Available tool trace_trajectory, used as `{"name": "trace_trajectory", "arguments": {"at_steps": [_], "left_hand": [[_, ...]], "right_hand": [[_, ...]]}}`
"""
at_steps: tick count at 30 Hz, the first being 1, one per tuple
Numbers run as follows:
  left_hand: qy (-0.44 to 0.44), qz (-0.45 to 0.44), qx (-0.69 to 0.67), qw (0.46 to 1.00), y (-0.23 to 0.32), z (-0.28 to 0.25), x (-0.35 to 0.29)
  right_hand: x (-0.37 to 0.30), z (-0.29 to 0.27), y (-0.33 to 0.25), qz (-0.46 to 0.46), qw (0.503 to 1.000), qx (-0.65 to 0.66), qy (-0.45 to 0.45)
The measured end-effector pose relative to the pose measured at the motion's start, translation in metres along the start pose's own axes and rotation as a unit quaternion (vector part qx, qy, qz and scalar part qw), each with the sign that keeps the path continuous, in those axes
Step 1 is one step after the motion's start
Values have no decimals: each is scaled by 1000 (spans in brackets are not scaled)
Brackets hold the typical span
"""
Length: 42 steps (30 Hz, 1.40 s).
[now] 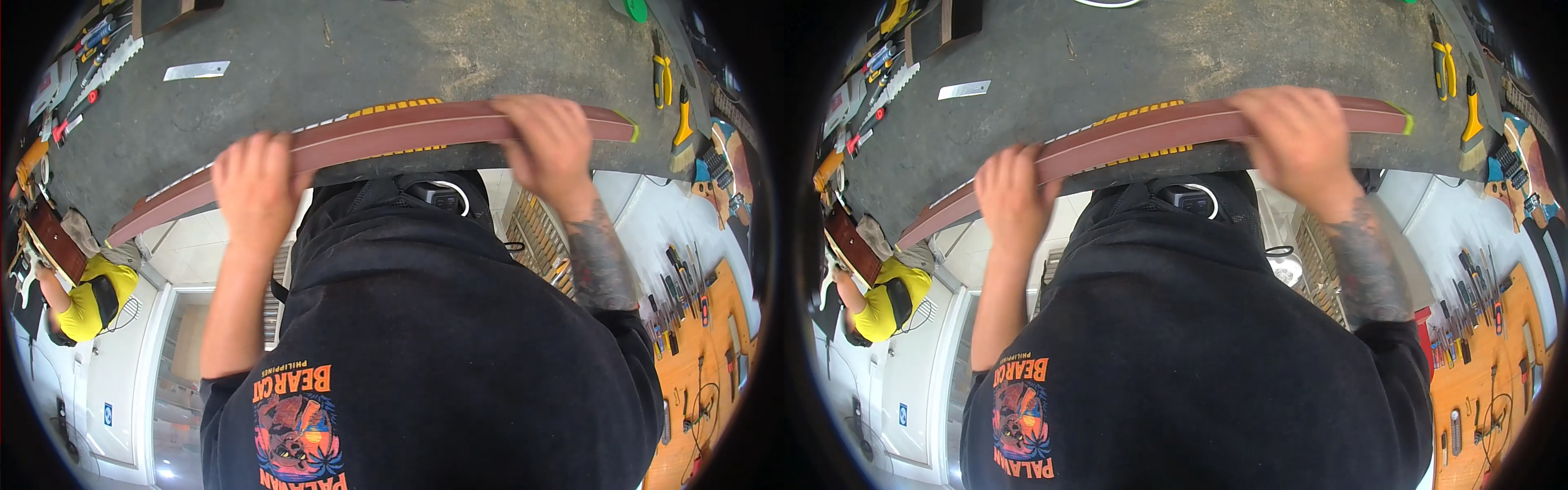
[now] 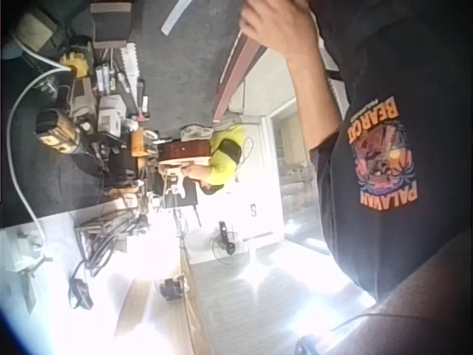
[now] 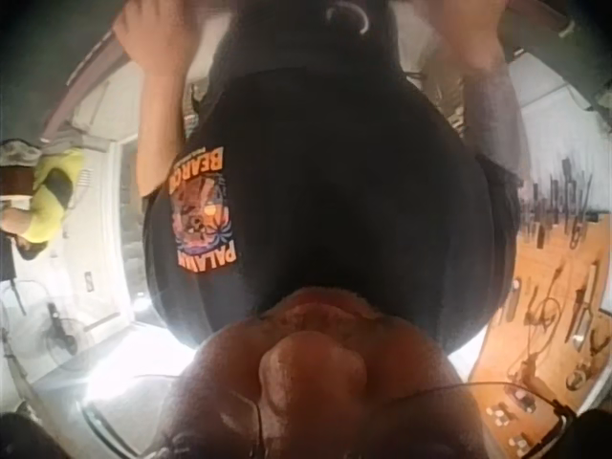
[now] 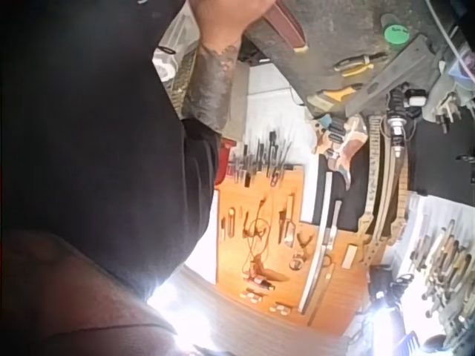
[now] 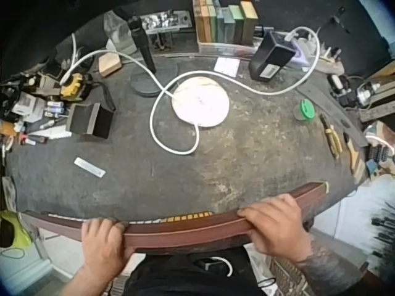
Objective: The person sands the surface of a long, thin instrument component using a sanding block, moving it back and forth repeatedly across the piece.
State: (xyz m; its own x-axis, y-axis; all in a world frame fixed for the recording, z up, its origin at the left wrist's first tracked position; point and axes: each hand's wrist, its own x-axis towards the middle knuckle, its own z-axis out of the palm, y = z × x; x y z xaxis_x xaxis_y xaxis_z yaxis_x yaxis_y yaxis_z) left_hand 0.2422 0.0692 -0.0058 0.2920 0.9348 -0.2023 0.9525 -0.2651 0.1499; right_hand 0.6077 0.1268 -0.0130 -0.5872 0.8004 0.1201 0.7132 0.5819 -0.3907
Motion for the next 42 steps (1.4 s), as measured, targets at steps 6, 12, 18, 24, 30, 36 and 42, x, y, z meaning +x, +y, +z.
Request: {"name": "trace_trajectory", "arguments": {"at_steps": [6, 12, 18, 24, 30, 36, 42], "left_hand": [[12, -1, 17, 1000, -66, -4, -27], [29, 7, -9, 1000, 33, 1, 19], [23, -12, 31, 999, -38, 2, -18], [49, 14, 26, 998, -61, 3, -23], [69, 21, -8, 997, 44, 6, 30], [60, -1, 36, 998, -63, 7, -32], [51, 10, 25, 998, -5, 13, -13]], "right_hand": [[30, 34, -54, 9, 1000, 22, 16], [-3, -14, 28, -13, 1000, -16, -12], [23, 22, -31, -16, 999, 2, 36], [22, 36, -45, -21, 998, -26, 46], [-12, -21, 38, -8, 1000, -21, 3], [22, 44, -53, -22, 997, -22, 64], [-8, 8, -6, -33, 999, -35, 14]]}}
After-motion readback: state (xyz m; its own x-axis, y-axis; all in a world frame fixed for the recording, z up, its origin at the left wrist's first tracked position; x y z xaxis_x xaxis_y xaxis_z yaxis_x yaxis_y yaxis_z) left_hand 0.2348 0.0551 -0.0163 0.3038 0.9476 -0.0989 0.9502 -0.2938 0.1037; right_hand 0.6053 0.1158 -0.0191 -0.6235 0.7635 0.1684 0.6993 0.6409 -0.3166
